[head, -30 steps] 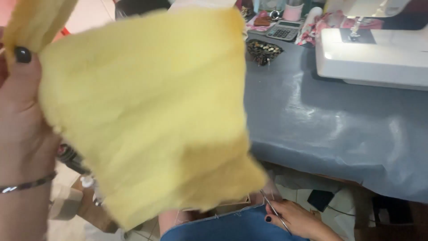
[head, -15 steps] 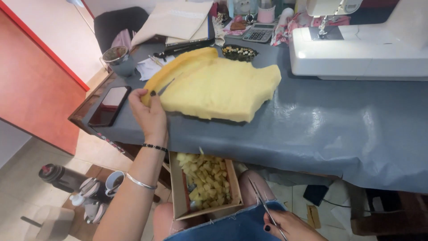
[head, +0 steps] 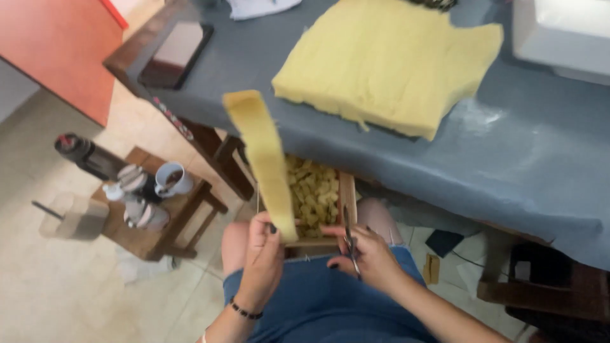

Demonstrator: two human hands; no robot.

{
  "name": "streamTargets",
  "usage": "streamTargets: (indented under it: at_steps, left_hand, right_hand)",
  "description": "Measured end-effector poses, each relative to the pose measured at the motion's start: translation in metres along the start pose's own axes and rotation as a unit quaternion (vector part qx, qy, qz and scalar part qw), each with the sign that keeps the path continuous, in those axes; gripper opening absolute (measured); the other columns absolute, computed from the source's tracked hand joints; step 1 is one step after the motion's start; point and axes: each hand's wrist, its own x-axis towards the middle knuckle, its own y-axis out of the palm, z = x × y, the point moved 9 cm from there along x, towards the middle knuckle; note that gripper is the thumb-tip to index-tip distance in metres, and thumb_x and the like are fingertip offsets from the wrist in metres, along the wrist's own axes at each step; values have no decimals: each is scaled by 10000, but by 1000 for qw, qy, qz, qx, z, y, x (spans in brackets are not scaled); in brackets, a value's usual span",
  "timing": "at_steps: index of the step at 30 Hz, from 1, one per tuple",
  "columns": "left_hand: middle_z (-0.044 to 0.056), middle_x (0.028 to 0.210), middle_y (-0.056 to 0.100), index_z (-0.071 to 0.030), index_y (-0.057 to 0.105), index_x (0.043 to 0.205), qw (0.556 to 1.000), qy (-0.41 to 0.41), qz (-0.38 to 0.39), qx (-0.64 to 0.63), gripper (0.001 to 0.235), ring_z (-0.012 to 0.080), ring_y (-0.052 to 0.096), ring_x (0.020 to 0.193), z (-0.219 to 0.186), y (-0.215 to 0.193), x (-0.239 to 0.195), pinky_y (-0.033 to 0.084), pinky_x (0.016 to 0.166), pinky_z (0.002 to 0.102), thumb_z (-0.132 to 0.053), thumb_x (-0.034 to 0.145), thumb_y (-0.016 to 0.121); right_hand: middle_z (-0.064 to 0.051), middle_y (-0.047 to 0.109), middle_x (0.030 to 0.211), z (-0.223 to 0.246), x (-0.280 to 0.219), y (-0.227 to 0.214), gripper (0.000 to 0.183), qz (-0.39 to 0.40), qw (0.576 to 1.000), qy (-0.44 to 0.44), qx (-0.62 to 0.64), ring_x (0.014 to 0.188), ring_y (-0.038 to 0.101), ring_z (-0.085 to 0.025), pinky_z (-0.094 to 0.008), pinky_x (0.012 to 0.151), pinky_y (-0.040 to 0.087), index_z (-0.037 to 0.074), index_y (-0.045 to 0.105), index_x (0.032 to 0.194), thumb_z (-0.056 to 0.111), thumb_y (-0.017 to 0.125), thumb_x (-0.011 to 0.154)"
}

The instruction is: The person is using scissors to cut a large piece of yellow foam into small cubes and placing them into a cardboard box.

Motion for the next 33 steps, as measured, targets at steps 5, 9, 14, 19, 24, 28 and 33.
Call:
streamTargets:
  at_steps: [5,9,14,19,24,28,33]
  left_hand:
    - [60,1109,707,-102,487,1223,997,-63,44,-7,159,116,632,1053,89,-26,-37,482,990,328,-169,1080,506]
    - [167,1137,738,-49,534,1281,993,-110,40,16,246,204,685,1058,67,-17,-37,508,996,415,-148,1056,540]
    - [171,1186,749,-2,570,1381,987,-143,25,68,521,177,741,988,91,-33,-29,615,857,317,-44,900,764]
    - [151,1128,762,-10,586,1341,988,-145,-38,30,468,160,751,937,86,-47,-13,626,811,286,-39,905,752]
    - [162,1139,748,7,561,1348,989,-124,-78,-24,465,165,742,948,76,-56,1,638,819,294,-48,922,737]
    - [144,1114,751,9,575,1336,991,-112,-68,-30,465,139,735,937,88,-49,-2,642,810,286,-41,911,758]
    - [169,1105,735,26,614,1305,990,-131,-47,-22,445,170,741,910,92,-36,-7,667,736,312,10,887,766]
  right_hand:
    - [-35,660,705,-39,24,37,489,-64,997,43,30,639,608,-194,-310,618,505,105,755,1169,251,936,739]
    - [-64,685,756,-59,23,47,430,-73,992,99,19,697,645,-189,-307,645,515,108,781,1064,269,966,712]
    - [-18,605,662,-86,21,54,301,-68,985,154,28,580,591,-118,-229,564,505,105,763,976,246,935,772]
    - [-74,626,727,-72,16,42,444,65,982,168,-60,664,639,-266,-390,641,534,122,686,992,460,870,770]
    - [-239,678,903,-70,-27,61,531,292,936,145,-132,859,679,-484,-586,735,543,84,577,1104,586,617,935]
    - [-221,688,888,-54,-31,79,469,345,920,134,-125,884,681,-467,-564,751,541,80,574,1070,539,576,977]
    - [-207,686,873,-58,-18,83,565,320,931,126,-121,875,684,-456,-560,729,543,82,562,1055,637,497,976]
